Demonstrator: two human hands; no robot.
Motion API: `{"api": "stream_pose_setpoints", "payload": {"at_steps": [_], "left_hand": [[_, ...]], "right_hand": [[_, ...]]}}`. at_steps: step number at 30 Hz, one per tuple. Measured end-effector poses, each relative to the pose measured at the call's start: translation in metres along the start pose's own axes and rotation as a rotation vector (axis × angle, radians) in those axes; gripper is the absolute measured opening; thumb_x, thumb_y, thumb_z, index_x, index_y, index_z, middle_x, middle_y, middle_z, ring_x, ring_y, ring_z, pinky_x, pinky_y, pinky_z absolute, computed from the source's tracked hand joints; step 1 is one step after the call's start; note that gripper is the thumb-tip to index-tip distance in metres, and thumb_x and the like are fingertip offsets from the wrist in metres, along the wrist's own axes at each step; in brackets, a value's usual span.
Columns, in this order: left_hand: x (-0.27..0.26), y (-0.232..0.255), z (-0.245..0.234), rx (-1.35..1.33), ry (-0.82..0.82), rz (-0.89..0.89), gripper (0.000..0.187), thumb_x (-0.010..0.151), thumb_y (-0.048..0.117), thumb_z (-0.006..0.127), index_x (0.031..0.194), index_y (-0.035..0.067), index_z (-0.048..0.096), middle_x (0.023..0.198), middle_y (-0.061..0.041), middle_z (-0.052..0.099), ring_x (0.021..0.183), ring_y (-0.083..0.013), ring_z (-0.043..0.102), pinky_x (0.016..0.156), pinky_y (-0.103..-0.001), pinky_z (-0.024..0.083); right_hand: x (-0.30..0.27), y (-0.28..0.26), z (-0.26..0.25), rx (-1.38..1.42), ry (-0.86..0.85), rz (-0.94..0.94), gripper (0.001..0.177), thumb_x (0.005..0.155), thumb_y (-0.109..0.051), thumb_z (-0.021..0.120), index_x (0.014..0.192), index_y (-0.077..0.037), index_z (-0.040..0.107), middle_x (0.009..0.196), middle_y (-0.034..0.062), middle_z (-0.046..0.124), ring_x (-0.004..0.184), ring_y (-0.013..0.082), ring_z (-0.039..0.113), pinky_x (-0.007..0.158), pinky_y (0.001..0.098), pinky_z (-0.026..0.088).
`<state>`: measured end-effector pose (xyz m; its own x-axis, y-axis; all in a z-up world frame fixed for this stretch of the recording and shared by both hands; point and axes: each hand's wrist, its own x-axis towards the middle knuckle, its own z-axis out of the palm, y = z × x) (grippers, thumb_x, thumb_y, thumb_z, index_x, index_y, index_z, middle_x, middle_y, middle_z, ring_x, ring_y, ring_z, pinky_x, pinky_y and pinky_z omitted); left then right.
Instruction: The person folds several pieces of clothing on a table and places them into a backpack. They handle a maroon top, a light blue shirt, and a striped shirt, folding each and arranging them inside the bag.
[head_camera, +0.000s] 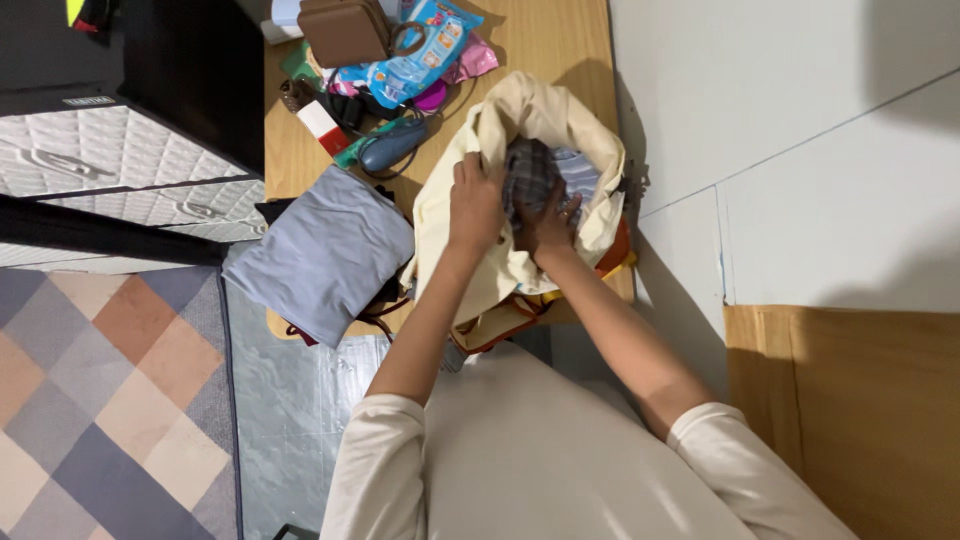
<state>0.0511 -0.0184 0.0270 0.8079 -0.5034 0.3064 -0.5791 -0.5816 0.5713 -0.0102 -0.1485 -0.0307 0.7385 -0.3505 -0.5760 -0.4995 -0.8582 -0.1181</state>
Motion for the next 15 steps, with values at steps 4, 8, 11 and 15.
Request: {"api": "stream_pose_setpoints", "payload": {"at_steps": [4,8,11,15], "left_hand": [[-0.026,0.026,0.019,0.272,0.098,0.062,0.031,0.082,0.001,0.063,0.113,-0.004,0.064,0.143,-0.028,0.044,0.137,-0.0437,0.042,0.113,-0.057,0.036],[-0.030,0.037,0.039,0.525,0.022,0.095,0.047,0.087,0.011,0.058,0.132,-0.003,0.059,0.156,-0.019,0.040,0.150,-0.0346,0.037,0.121,-0.060,0.023],[-0.038,0.046,0.047,0.542,0.150,0.086,0.053,0.095,0.011,0.057,0.147,0.004,0.057,0.154,-0.010,0.037,0.149,-0.0311,0.031,0.124,-0.065,0.018],[-0.030,0.048,0.054,0.579,-0.223,0.092,0.053,0.097,0.011,0.059,0.150,0.010,0.054,0.165,-0.008,0.028,0.156,-0.0275,0.021,0.127,-0.059,0.013]], "right_hand": [[0.021,0.011,-0.007,0.016,-0.128,-0.054,0.095,0.084,-0.040,0.075,0.160,-0.038,0.019,0.160,0.0302,-0.013,0.144,0.0611,-0.002,0.118,0.0668,0.018],[0.051,0.064,-0.012,0.068,0.180,-0.239,0.043,0.104,-0.026,0.057,0.144,-0.011,0.051,0.156,0.0258,0.042,0.146,0.0432,0.043,0.121,0.0515,0.039],[0.053,0.081,-0.009,-0.116,0.399,-0.295,0.058,0.096,-0.016,0.060,0.151,-0.011,0.042,0.160,0.0183,0.032,0.148,0.0373,0.031,0.123,0.0505,0.029],[0.039,0.078,-0.020,-0.161,0.385,-0.383,0.089,0.089,-0.026,0.066,0.164,-0.012,0.021,0.169,0.0244,0.011,0.156,0.0414,0.011,0.124,0.0583,0.014]]}}
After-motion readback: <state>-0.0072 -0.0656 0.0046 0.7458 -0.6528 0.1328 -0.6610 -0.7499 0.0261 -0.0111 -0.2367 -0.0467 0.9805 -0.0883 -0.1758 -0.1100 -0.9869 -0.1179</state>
